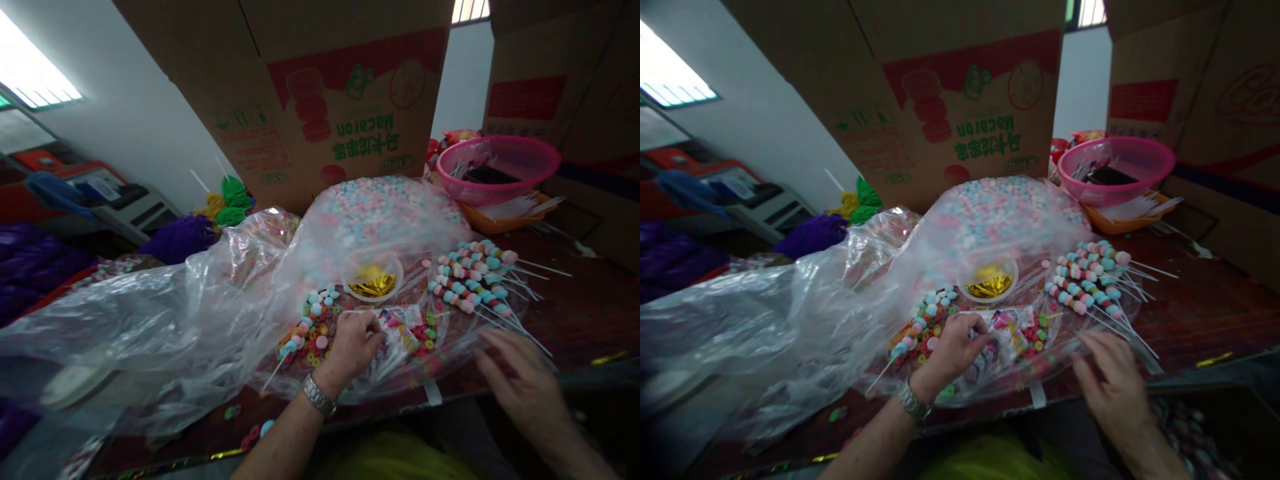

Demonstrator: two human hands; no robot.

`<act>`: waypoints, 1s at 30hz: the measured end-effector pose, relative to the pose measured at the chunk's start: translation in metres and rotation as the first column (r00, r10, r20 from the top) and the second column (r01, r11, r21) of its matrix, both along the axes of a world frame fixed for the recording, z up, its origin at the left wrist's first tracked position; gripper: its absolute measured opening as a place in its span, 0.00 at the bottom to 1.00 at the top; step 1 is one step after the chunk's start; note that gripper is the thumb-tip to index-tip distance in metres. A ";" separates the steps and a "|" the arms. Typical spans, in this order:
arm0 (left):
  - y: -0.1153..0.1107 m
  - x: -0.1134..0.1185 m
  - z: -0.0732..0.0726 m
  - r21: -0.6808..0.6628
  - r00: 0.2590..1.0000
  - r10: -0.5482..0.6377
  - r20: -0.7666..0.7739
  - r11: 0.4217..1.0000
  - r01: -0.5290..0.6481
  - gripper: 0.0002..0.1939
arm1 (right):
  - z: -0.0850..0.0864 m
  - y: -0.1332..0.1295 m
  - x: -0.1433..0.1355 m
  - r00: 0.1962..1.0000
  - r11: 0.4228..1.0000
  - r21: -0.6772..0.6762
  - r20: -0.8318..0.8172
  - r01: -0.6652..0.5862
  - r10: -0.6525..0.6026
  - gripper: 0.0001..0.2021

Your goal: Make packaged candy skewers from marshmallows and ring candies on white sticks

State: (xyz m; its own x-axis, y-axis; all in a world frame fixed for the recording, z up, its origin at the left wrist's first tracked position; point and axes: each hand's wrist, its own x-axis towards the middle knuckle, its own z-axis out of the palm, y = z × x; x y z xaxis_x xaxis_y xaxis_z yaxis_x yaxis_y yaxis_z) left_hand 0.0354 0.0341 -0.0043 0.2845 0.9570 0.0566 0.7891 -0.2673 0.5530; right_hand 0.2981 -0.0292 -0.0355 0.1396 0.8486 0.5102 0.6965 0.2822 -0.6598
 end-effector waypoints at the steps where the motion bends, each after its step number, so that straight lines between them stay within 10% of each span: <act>1: -0.004 -0.002 0.006 0.031 0.998 -0.056 0.031 0.998 0.055 0.01 | 0.005 0.015 -0.026 0.990 0.991 -0.058 -0.069 -0.125 0.121 0.15; 3: -0.011 -0.008 0.013 0.074 0.988 -0.114 0.104 0.992 0.107 0.10 | 0.013 0.040 -0.074 0.901 0.885 -0.228 -0.263 -0.406 0.346 0.10; 7: -0.014 -0.022 0.006 -0.080 0.974 0.038 0.224 0.997 -0.021 0.17 | 0.016 0.058 -0.121 0.841 0.826 -0.244 -0.348 -0.507 0.414 0.11; 12: -0.009 -0.024 0.003 -0.177 0.964 -0.043 0.262 0.980 0.092 0.08 | 0.005 0.053 -0.105 0.852 0.856 -0.264 -0.420 -0.445 0.313 0.14; 17: -0.005 -0.016 0.022 -0.146 0.969 -0.215 0.119 0.962 0.231 0.06 | 0.006 0.050 -0.096 0.757 0.720 -0.328 -0.506 -0.612 0.413 0.10; 25: -0.025 -0.001 0.001 -0.252 0.933 0.079 0.351 0.968 0.013 0.05 | 0.005 0.039 -0.094 0.863 0.840 -0.283 -0.360 -0.463 0.354 0.15; 30: -0.025 -0.007 0.004 -0.217 0.940 -0.100 0.325 0.960 0.178 0.09 | 0.012 0.035 -0.083 0.778 0.732 -0.315 -0.430 -0.604 0.458 0.04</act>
